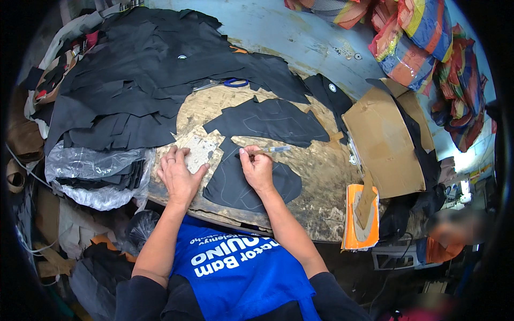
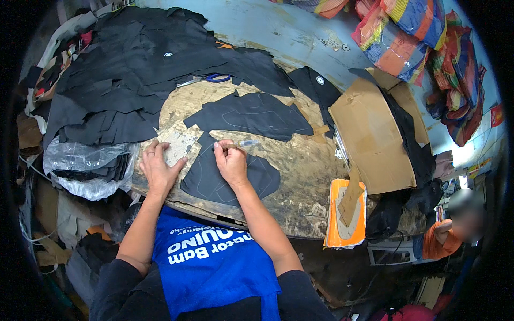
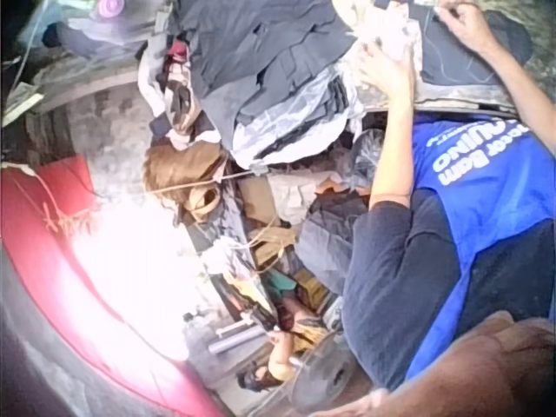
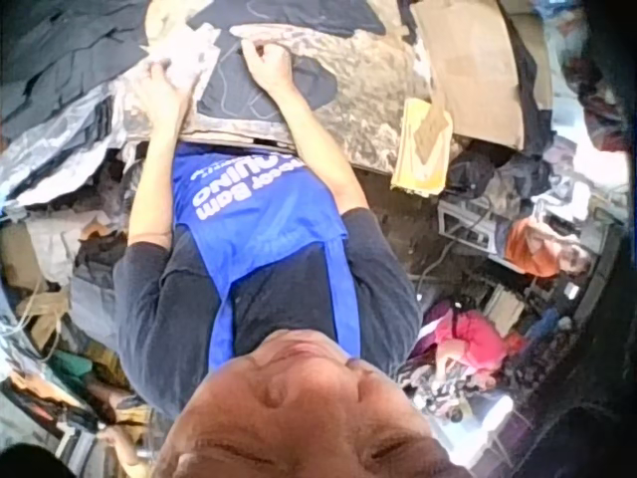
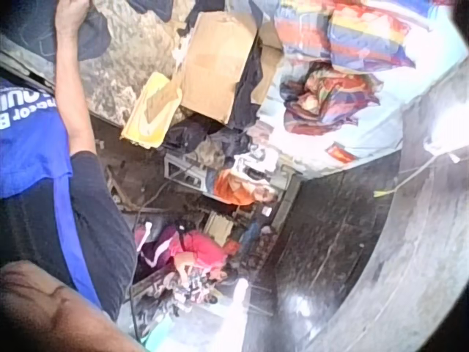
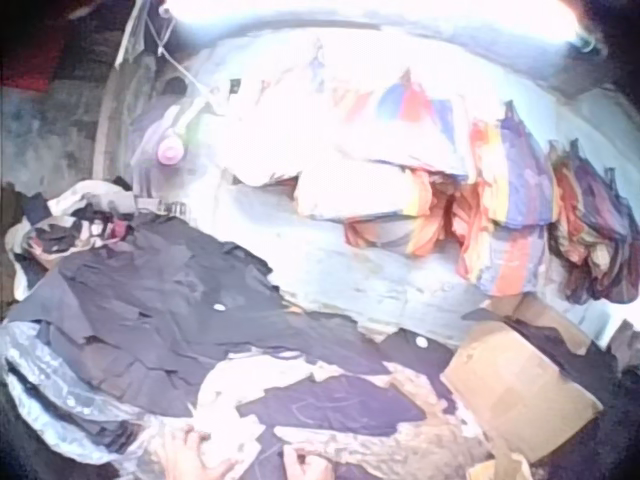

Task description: The person uses a cardboard template and a white marker to trace outlines onto black fabric pieces on a worktable. They repeatedly reposition the template, trace new shapes, and move marked pieces aside to continue marking additional fabric sections.

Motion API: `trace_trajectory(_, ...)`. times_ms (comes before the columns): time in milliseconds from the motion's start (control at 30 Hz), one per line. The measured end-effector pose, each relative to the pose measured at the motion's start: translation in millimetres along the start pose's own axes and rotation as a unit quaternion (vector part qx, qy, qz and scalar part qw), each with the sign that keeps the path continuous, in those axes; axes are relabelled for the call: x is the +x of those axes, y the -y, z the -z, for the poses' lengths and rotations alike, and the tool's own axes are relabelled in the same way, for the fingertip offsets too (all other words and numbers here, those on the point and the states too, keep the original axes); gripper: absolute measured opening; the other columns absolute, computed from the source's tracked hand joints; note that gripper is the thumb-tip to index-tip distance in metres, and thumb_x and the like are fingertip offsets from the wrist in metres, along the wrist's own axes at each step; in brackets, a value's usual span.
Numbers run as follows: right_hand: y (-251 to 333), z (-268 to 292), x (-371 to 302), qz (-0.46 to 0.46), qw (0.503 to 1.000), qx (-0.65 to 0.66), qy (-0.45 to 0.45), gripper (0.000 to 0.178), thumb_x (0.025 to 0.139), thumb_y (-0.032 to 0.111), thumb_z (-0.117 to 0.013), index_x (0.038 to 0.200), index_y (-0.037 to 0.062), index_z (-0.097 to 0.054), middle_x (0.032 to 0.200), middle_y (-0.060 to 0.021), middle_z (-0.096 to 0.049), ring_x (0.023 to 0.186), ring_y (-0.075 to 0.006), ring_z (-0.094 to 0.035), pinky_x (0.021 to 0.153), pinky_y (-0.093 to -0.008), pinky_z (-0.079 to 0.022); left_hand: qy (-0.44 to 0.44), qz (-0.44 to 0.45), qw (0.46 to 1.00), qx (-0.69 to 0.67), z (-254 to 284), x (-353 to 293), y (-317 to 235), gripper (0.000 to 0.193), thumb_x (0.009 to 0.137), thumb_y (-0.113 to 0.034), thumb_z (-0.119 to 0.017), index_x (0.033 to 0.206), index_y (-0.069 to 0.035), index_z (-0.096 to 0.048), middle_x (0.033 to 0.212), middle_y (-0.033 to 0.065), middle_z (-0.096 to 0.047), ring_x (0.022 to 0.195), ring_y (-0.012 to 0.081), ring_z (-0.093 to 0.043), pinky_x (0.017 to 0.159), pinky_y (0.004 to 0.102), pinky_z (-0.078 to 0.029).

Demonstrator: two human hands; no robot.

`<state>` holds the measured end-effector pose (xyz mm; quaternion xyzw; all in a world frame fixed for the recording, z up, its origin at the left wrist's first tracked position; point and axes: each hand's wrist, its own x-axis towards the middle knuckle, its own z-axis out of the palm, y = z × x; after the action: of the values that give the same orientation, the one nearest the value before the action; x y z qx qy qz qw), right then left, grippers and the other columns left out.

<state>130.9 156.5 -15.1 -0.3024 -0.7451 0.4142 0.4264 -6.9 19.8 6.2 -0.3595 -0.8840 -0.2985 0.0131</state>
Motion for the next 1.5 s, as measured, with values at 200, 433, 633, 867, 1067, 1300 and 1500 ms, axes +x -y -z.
trace_trajectory(200, 1, 5, -1, -0.005, 1.0, -0.012, 0.024, 0.014, 0.086, 0.011, -0.063, 0.08, -0.0011, -0.06, 0.06, 0.0009, -0.055, 0.053, -0.0042, -0.048, 0.048, -0.022, -0.038, 0.016, -0.016, 1.0, 0.009, -2, 1, 2, 0.072, 0.066, -0.041, -0.077, 0.126, -0.007, -0.053, 0.136, 0.0201, -0.045, 0.132, 0.0365, -0.032, 0.106, 0.0568, -0.017)
trace_trajectory(433, -3, 1, -1, 0.088, 0.991, -0.087, -0.049, 0.02, 0.088, 0.017, -0.061, 0.077, -0.0001, -0.062, 0.056, -0.0079, -0.056, 0.052, -0.0113, -0.055, 0.05, -0.0287, -0.043, 0.016, -0.009, 1.0, 0.02, -3, 2, 2, 0.077, 0.067, -0.044, -0.076, 0.129, -0.007, -0.049, 0.137, 0.02, -0.044, 0.131, 0.0345, -0.035, 0.106, 0.0583, -0.018)
trace_trajectory(633, -1, 9, -2, -0.094, 0.991, 0.085, -0.048, 0.019, 0.094, 0.02, -0.056, 0.094, 0.0005, -0.058, 0.069, -0.0041, -0.062, 0.057, -0.0081, -0.057, 0.055, -0.0216, -0.046, 0.032, -0.099, 0.994, -0.032, 8, -28, 17, 0.07, 0.073, -0.046, -0.07, 0.127, -0.004, -0.05, 0.132, 0.0245, -0.043, 0.128, 0.0406, -0.034, 0.107, 0.0564, -0.018)
trace_trajectory(867, -3, 6, -2, -0.074, 0.991, 0.105, -0.042, 0.022, 0.094, 0.018, -0.057, 0.099, -0.0025, -0.057, 0.073, -0.0057, -0.062, 0.058, -0.0064, -0.056, 0.053, -0.02, -0.045, -0.088, -0.027, 0.991, -0.097, 8, -151, 129, 0.05, 0.069, -0.024, -0.078, 0.112, -0.007, -0.059, 0.133, 0.0213, -0.042, 0.123, 0.0393, -0.039, 0.103, 0.0467, -0.032)
trace_trajectory(1067, 4, 3, -3, -0.085, 0.989, 0.11, -0.052, 0.027, 0.096, 0.021, -0.054, 0.11, -0.0006, -0.058, 0.075, -0.0054, -0.061, 0.058, -0.008, -0.055, 0.052, -0.0206, -0.044, 0.457, 0.336, 0.82, 0.079, -44, -254, 353, 0.065, 0.074, -0.039, -0.069, 0.127, -0.006, -0.051, 0.138, 0.0214, -0.041, 0.129, 0.0317, -0.038, 0.097, 0.0438, -0.04)
trace_trajectory(1300, 12, 4, -4, -0.102, 0.988, 0.104, -0.048, 0.026, 0.096, 0.019, -0.05, 0.11, -0.0007, -0.059, 0.075, -0.0067, -0.06, 0.06, -0.0093, -0.056, 0.057, -0.0229, -0.047, 0.587, 0.238, 0.741, 0.22, -96, -281, 448, 0.083, 0.077, -0.053, -0.065, 0.136, 0.001, -0.04, 0.129, 0.0138, -0.054, 0.116, 0.0308, -0.053, 0.096, 0.0328, -0.043)
trace_trajectory(1500, 11, 4, -5, -0.104, 0.99, 0.089, -0.042, 0.025, 0.095, 0.016, -0.052, 0.111, -0.0028, -0.059, 0.078, -0.0074, -0.061, 0.062, -0.009, -0.057, 0.059, -0.022, -0.047, 0.541, 0.326, 0.75, 0.196, -105, -225, 424, 0.082, 0.077, -0.051, -0.066, 0.136, 0.001, -0.04, 0.128, 0.0143, -0.055, 0.112, 0.0302, -0.055, 0.093, 0.0327, -0.044)
